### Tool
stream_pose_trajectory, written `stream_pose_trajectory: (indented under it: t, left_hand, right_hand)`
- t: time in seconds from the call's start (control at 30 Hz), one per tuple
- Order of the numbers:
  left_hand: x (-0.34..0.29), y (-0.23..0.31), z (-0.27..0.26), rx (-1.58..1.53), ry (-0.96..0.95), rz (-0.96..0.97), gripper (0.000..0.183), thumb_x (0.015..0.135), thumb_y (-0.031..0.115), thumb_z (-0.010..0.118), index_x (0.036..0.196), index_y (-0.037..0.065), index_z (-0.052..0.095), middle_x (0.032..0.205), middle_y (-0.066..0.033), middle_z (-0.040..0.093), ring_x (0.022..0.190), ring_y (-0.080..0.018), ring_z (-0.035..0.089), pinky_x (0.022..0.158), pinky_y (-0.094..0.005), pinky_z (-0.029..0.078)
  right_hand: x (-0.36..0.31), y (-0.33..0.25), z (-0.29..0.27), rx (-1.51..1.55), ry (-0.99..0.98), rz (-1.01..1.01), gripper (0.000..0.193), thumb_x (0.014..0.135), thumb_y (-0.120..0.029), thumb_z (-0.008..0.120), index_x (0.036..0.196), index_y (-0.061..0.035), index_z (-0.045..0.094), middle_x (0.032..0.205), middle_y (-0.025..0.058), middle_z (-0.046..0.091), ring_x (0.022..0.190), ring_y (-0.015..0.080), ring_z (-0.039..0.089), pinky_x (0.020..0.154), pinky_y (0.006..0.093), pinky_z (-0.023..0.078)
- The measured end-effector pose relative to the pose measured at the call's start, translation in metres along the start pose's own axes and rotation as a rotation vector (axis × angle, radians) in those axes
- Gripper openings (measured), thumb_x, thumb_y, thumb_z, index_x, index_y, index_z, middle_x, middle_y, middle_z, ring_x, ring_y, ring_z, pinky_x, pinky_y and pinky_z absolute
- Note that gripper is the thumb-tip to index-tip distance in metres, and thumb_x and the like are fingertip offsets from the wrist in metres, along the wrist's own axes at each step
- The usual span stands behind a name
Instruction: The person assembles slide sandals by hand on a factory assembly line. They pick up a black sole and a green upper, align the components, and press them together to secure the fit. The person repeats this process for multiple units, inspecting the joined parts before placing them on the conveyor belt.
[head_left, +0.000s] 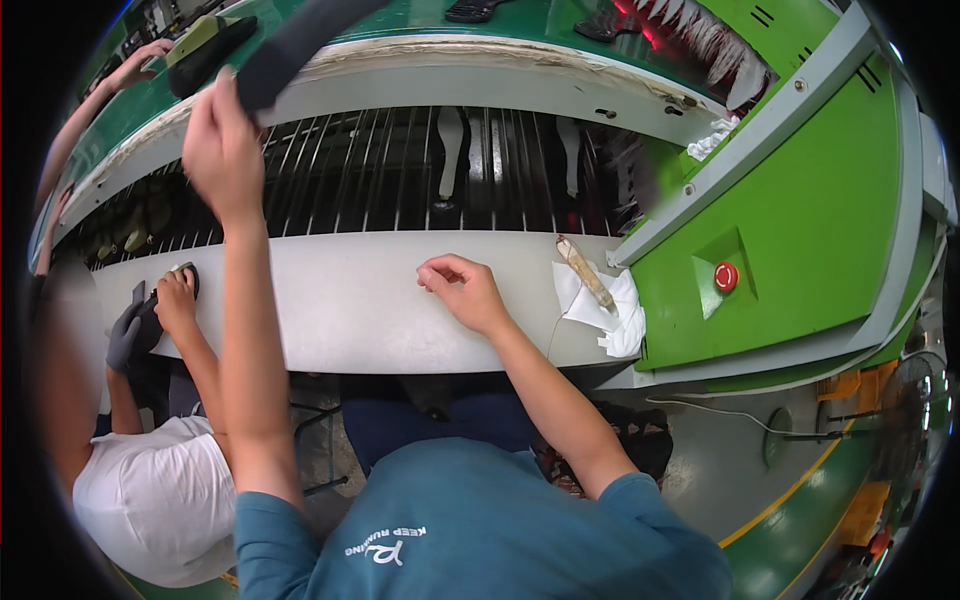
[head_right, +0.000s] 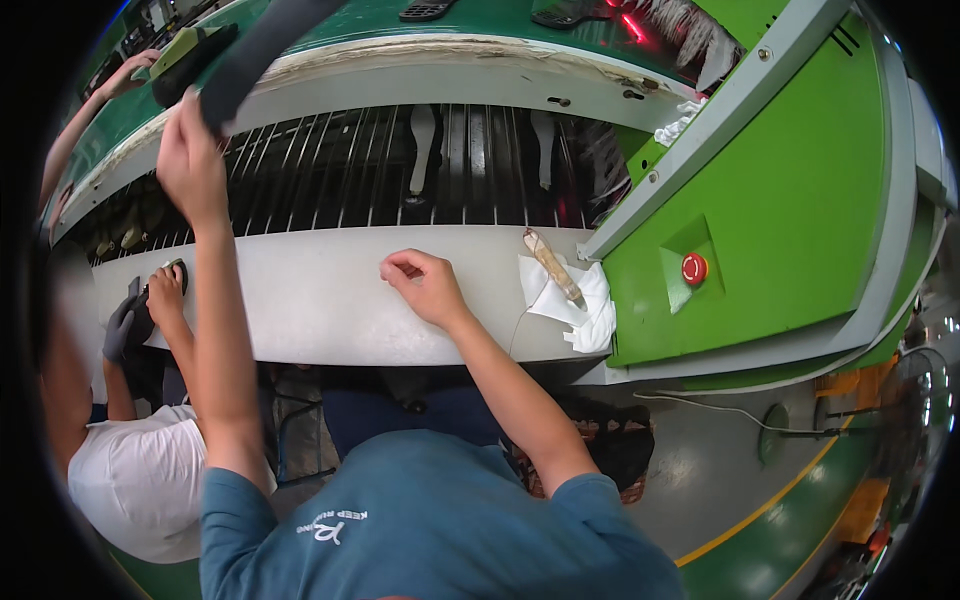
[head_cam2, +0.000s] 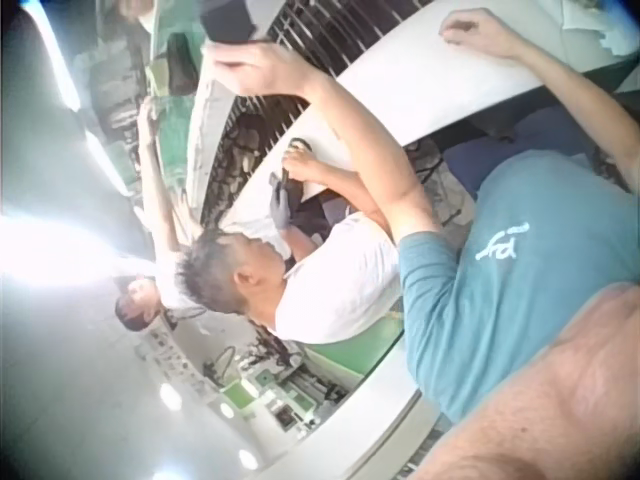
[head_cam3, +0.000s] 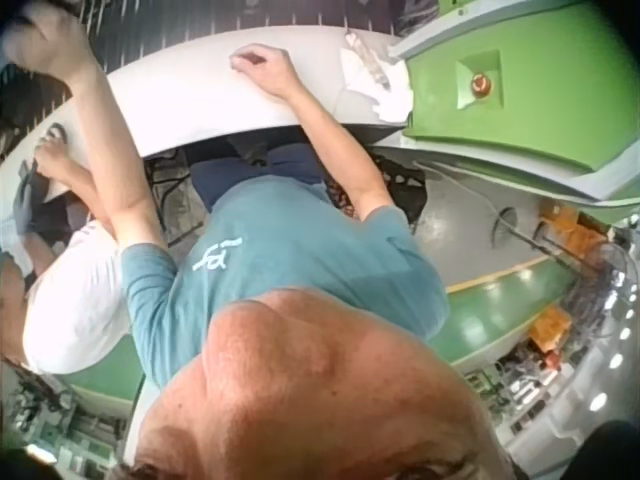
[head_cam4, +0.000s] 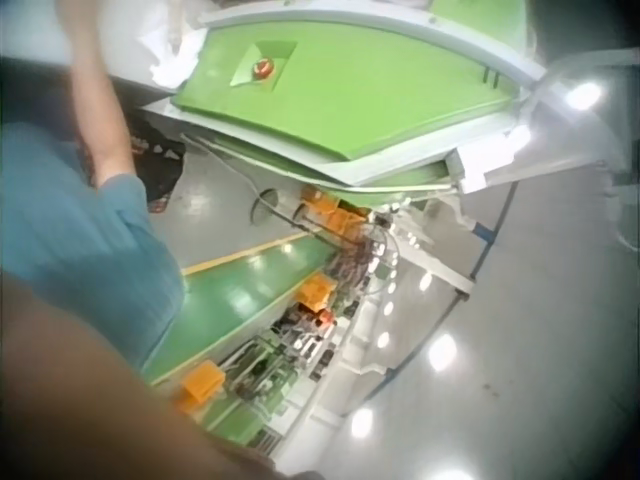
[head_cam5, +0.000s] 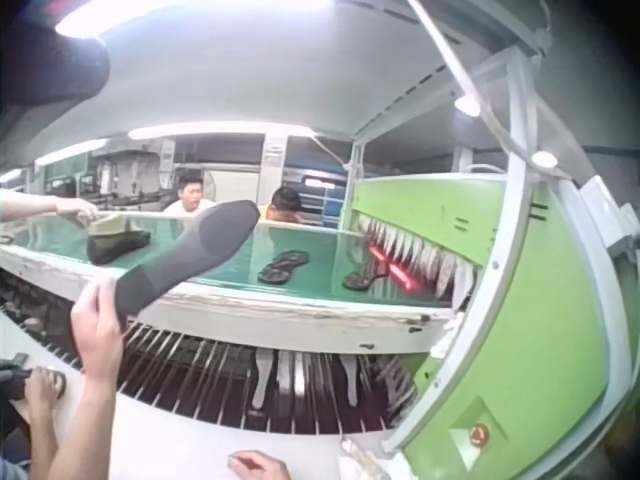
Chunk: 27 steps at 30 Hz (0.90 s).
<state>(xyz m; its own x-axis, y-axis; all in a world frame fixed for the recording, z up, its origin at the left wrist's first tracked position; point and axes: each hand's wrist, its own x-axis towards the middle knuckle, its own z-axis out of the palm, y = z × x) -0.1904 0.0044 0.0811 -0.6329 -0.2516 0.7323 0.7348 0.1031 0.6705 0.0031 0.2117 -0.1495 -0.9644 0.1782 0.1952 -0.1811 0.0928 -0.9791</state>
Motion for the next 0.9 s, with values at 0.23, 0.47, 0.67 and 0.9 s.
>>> stream_pose_trajectory:
  t: [0.23,0.47,0.67,0.9]
  left_hand:
    - [-0.281,0.053,-0.073,0.139,-0.283,-0.396,0.028,0.116,0.014,0.056,0.11,-0.007,0.073,0.103,-0.0094,0.073,0.09,-0.0124,0.064,0.081,-0.0268,0.051]
    - [-0.237,0.035,-0.047,-0.599,-0.472,-0.819,0.081,0.12,0.061,0.017,0.147,-0.005,0.057,0.137,-0.0194,0.069,0.132,-0.028,0.065,0.116,-0.043,0.047]
    - [-0.192,0.014,-0.009,-0.922,-0.641,-0.912,0.103,0.113,0.073,0.011,0.151,-0.013,0.051,0.126,-0.0295,0.073,0.113,-0.0361,0.076,0.1,-0.0461,0.062]
    - [-0.204,0.008,0.02,-0.941,-0.613,-0.897,0.079,0.117,0.061,0.016,0.125,-0.004,0.06,0.098,-0.0167,0.066,0.093,-0.0282,0.068,0.088,-0.0432,0.061]
  right_hand:
    - [-0.019,-0.113,0.02,0.663,0.115,-0.126,0.053,0.119,-0.047,0.047,0.144,-0.0002,0.056,0.108,0.0127,0.076,0.1,0.0203,0.074,0.091,0.0341,0.059]
    - [-0.04,-0.11,0.009,0.432,-0.119,0.256,0.063,0.116,-0.058,0.046,0.122,0.0022,0.066,0.088,0.0138,0.074,0.071,0.0213,0.076,0.062,0.0339,0.063]
    - [-0.045,-0.086,0.019,0.639,-0.343,0.315,0.086,0.113,-0.075,0.022,0.133,-0.0003,0.06,0.085,0.0154,0.074,0.068,0.0234,0.076,0.062,0.0353,0.064]
    - [-0.038,-0.074,0.001,0.661,-0.295,0.345,0.079,0.116,-0.069,0.032,0.103,-0.0009,0.071,0.081,0.0122,0.073,0.068,0.0203,0.075,0.063,0.0328,0.062]
